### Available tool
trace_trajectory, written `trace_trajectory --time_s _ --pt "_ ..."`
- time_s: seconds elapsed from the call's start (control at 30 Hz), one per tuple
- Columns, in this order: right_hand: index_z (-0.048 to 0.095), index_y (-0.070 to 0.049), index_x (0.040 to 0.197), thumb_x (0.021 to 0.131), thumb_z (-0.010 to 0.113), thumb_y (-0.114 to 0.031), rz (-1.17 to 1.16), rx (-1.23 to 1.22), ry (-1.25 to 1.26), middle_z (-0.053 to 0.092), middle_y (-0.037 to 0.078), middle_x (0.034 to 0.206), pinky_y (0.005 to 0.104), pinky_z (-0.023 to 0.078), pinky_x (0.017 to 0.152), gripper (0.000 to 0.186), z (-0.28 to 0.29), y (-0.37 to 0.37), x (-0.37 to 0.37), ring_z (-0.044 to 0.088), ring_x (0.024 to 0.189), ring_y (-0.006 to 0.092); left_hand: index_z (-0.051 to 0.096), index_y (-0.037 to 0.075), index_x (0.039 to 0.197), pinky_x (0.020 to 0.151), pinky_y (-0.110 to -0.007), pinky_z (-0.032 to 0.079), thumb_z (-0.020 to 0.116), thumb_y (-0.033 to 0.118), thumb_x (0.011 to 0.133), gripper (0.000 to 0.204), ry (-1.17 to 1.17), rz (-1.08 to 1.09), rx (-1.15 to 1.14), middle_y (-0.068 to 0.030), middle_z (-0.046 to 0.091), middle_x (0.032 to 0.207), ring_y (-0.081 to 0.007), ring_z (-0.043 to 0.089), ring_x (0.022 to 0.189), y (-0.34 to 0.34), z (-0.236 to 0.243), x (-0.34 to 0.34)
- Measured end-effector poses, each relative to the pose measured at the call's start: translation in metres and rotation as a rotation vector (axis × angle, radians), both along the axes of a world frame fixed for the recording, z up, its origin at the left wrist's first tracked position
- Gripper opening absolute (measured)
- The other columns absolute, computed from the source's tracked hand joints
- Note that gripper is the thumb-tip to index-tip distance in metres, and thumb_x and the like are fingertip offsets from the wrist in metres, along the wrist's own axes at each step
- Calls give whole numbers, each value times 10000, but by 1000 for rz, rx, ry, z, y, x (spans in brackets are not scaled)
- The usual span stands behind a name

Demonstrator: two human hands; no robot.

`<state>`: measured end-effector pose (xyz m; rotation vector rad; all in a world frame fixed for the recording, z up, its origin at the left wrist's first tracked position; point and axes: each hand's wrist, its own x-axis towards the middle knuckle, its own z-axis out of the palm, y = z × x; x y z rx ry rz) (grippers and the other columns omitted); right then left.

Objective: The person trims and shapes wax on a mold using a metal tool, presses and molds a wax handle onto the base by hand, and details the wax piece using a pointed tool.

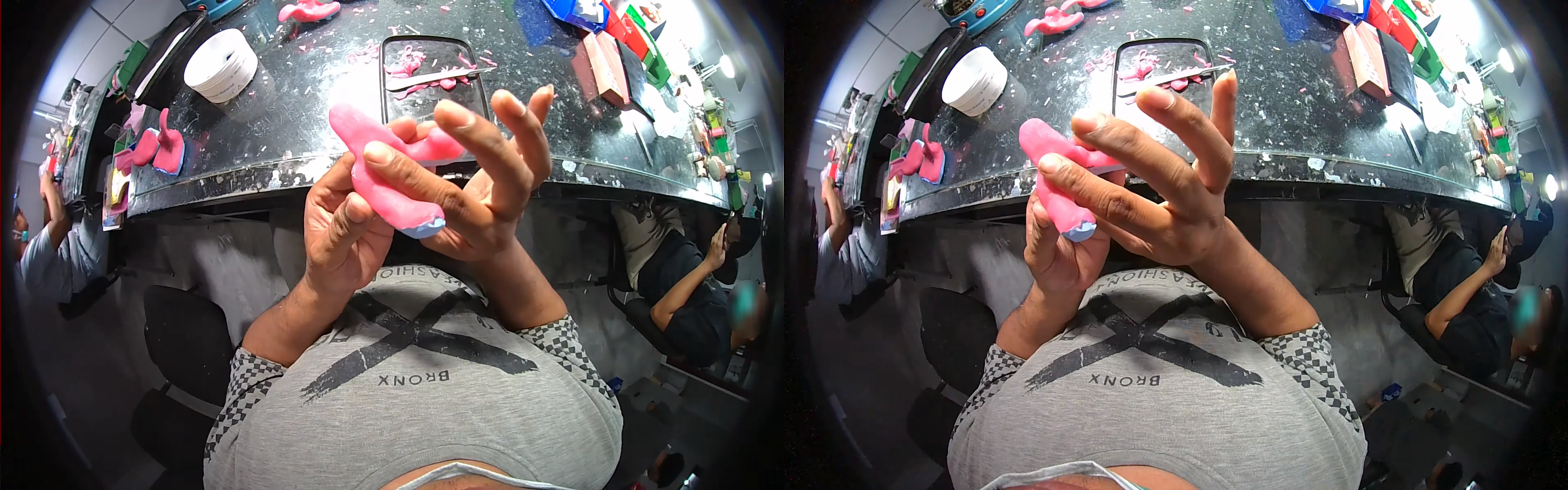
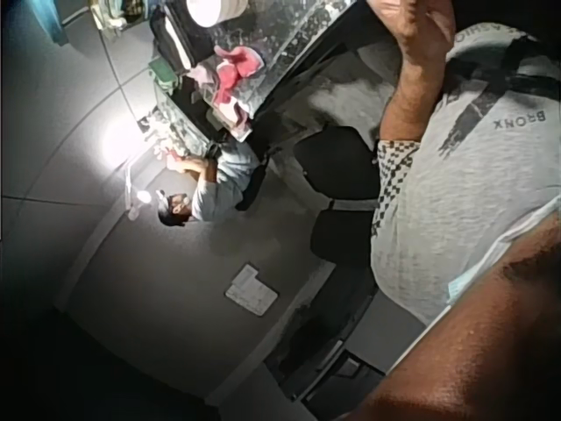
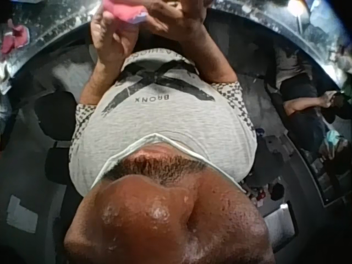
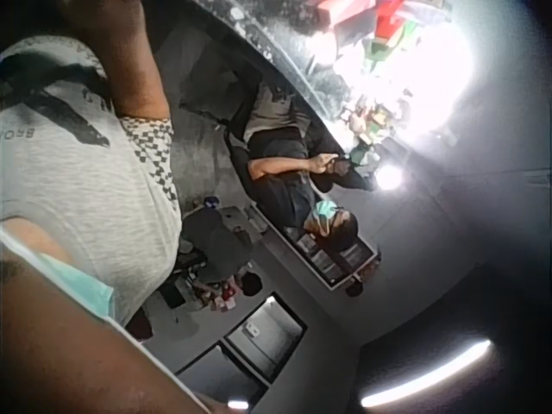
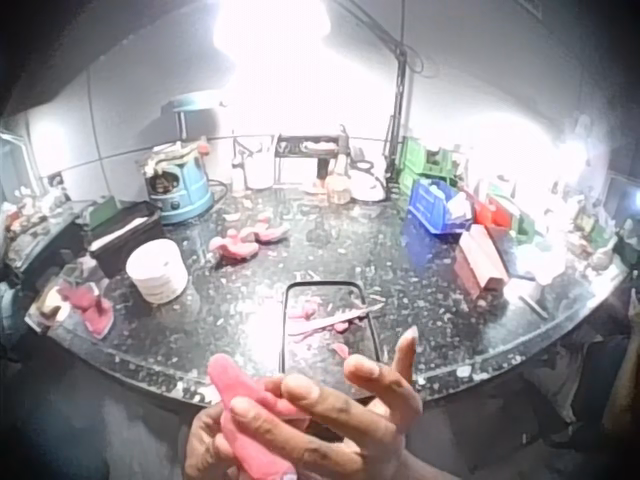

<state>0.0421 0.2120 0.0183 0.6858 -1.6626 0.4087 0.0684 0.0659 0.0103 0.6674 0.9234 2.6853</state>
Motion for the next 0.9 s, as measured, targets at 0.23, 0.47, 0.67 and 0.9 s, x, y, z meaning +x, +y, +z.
trace_trajectory --time_s 0.23,0.47,0.67,0.9 --pt "780 -315 981 877 687 -453 63 -62 -106 575 -43 1235 510 201 1213 195 -6 1 6 363 1367 241 380 -94 1411 1147 -474 372 657 284 947 659 16 77 -30 -237 466 1428 -332 510 1305 1 -9 2" --pt "781 -317 971 841 727 -456 160 -116 -142 566 -25 1264 486 213 1212 198 -3 1 3 350 1385 236 356 -116 1429 1128 -451 382 696 235 922 704 -58 25 79 -282 395 1477 -340 425 1374 3 -4 4" --pt "782 -317 952 815 738 -469 171 -34 -134 569 -12 1272 481 209 1213 209 6 7 -1 344 1397 254 363 -117 1423 1133 -460 377 679 230 934 678 -59 41 16 -286 405 1466 -365 433 1363 -1 -4 3" --pt "782 -248 928 810 747 -442 224 -172 -261 585 34 1267 502 236 1197 229 -1 7 0 364 1392 271 362 -103 1429 1147 -464 360 680 236 933 680 18 -25 78 -276 414 1459 -369 450 1346 7 1 2"
